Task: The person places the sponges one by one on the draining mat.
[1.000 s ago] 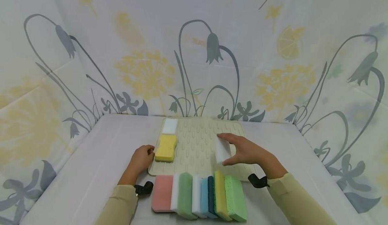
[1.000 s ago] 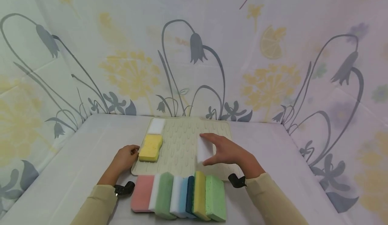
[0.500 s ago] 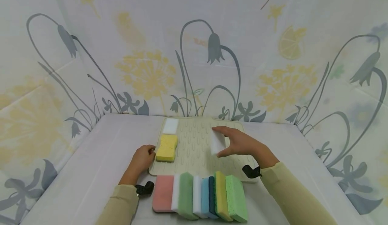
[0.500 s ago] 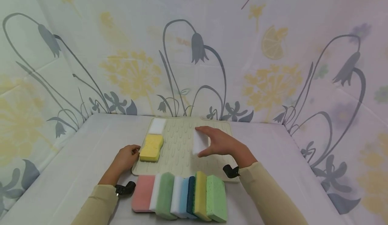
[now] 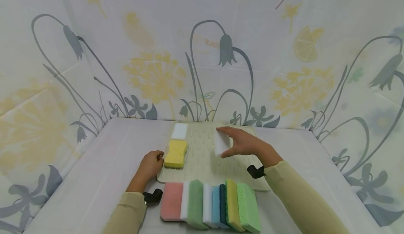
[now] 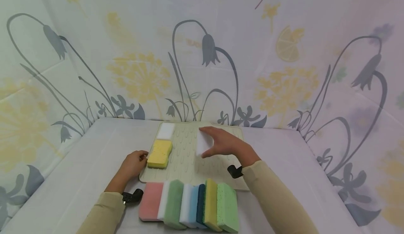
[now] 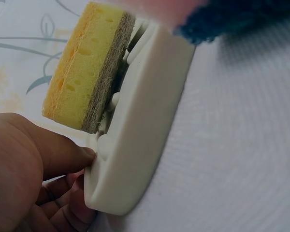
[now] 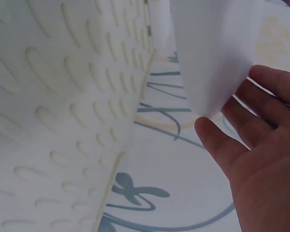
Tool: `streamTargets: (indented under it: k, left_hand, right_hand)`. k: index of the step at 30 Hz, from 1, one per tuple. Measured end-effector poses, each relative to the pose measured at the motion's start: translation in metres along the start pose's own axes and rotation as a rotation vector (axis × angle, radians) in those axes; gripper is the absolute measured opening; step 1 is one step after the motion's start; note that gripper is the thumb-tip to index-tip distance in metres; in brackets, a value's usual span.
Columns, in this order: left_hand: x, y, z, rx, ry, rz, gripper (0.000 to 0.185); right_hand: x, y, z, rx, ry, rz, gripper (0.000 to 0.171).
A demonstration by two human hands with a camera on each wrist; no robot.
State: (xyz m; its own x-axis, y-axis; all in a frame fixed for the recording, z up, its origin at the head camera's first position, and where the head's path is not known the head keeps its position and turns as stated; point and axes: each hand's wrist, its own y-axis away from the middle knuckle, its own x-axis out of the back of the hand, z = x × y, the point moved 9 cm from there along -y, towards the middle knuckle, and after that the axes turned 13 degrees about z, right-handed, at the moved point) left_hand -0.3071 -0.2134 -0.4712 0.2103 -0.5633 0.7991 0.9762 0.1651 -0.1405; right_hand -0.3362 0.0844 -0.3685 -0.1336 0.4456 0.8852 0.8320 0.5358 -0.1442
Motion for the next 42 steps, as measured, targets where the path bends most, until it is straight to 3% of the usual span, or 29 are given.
streamTargets:
  k: [33,42]
  left_hand:
    - [-0.001,-0.001,0.000,-0.012,-0.017,0.010,0.035]
    - [-0.003,-0.002,-0.002,0.013,-0.026,0.003,0.036]
  right_hand:
    - [-0.019,-0.059,-0.014,-0.036,0.036,-0.033,0.099]
    - [-0.023,-0.073,-0.010,-0.035,0.038,-0.038,0.099]
